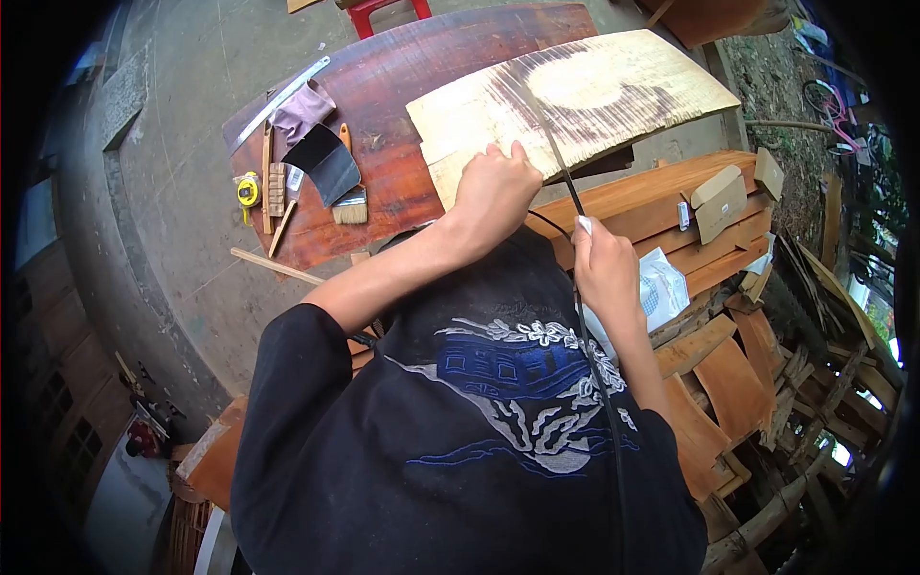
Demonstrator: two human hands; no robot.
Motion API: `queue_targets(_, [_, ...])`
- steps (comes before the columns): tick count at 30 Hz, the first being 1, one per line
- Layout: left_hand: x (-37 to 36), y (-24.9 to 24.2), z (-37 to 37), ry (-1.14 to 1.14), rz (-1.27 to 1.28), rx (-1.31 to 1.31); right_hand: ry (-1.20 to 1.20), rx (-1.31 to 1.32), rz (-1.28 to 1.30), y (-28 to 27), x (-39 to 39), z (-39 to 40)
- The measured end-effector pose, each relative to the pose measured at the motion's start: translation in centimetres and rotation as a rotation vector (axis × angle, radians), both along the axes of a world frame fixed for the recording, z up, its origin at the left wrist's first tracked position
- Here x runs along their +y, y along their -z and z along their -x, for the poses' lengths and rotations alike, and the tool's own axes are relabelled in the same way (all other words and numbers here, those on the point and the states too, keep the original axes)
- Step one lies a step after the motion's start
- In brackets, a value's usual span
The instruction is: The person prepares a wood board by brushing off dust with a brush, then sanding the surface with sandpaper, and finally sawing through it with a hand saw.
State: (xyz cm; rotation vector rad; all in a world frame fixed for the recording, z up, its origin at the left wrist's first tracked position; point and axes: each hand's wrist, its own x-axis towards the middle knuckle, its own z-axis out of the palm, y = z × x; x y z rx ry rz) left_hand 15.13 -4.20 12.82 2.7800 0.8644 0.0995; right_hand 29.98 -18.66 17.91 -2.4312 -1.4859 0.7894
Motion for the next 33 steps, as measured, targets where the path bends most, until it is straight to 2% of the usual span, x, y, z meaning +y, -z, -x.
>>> queue_targets(2, [-0.3, 0.0, -0.1, -0.019, 0.019, 0.009, -0.039, -0.097, 0.021, -0.3, 0.4, 0.4])
queue_targets(5, [0.0, -0.1, -0.2, -0.01, -0.005, 0.015, -0.023, -0.081, 0.037, -0.4, 0.5, 0.3])
queue_targets(8, [-0.6, 0.3, -0.2, -0.025, -0.039, -0.006, 0.021, 0.109, -0.084, 0.8, 0.0, -0.3])
queue_targets(11, [-0.5, 0.7, -0.2, 0.024, -0.026, 0.0, 0.094, 0.355, -0.066, 1.6, 1.4, -1.4])
queue_targets(14, [-0.4, 0.7, 0.0, 0.017, -0.026, -0.007, 0.146, 0.469, -0.029, 3.2, 1.1, -2.1])
queue_targets(17, [-0.6, 0.5, -0.2, -0.021, 0.0, -0.008, 0.256, 0.815, 0.01, 4.2, 0.8, -3.1])
queue_targets(20, [-0.6, 0.5, -0.1, -0.032, 0.025, 0.005, 0.338, 1.011, 0.027, 3.9, 1.0, -3.3])
queue_targets(33, [-1.0, 0.9, -0.1, -0.017, -0.003, 0.024, 0.462, 1.35, 0.098, 4.9, 0.5, -4.1])
